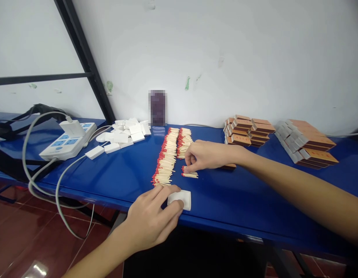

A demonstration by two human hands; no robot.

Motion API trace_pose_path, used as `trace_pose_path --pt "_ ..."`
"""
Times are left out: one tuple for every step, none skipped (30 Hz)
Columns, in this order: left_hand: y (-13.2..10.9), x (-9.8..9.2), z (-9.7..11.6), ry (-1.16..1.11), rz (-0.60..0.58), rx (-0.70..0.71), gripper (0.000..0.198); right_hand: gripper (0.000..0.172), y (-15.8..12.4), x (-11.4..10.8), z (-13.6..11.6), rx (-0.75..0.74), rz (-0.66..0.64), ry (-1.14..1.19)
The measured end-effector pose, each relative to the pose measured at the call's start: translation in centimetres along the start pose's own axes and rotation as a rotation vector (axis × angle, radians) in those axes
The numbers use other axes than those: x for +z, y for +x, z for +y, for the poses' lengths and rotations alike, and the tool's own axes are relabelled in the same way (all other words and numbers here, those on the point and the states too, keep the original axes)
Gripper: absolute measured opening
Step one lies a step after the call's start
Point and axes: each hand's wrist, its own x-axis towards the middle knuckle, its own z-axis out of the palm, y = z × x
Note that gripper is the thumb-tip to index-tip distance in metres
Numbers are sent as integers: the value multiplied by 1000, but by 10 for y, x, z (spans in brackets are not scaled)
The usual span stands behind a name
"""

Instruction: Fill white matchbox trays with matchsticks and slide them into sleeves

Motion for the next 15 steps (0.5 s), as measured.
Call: trace_pose_path --pt "0 0 0 1 1 0 12 33 0 0 0 -1 0 -2" --pt "1 0 0 3 4 0 13 35 0 0 0 -2 3 -2" --pt "1 0 0 4 6 0 12 36 0 1 0 -5 7 -2" --pt "1 0 0 4 9 2 12 36 0 1 1 -7 12 -2" --pt "1 0 0 4 9 4 12 35 0 1 1 -10 16 -3" --pt "1 0 0 3 9 5 12 34 0 1 2 -12 20 -4" --pt "1 0 0 2 8 5 12 33 1 2 2 -14 21 -5" --pt "0 0 0 0 7 4 12 33 1 2 2 -15 20 -5" --pt "0 0 0 0 7 3 12 34 1 2 3 -16 15 -1" --pt "0 0 0 2 8 1 12 35 1 1 3 -18 11 4" --pt "0 0 0 4 8 0 12 37 1 1 2 -18 3 11" --pt "0 0 0 6 8 0 12 39 1 1 2 -18 -5 15" --pt "0 0 0 9 8 0 12 42 1 0 1 -17 -12 16" --pt "0 0 0 11 8 0 12 43 0 0 0 -17 -23 15" --pt "0 0 -1 13 5 0 12 45 0 -1 -1 -17 -35 15"
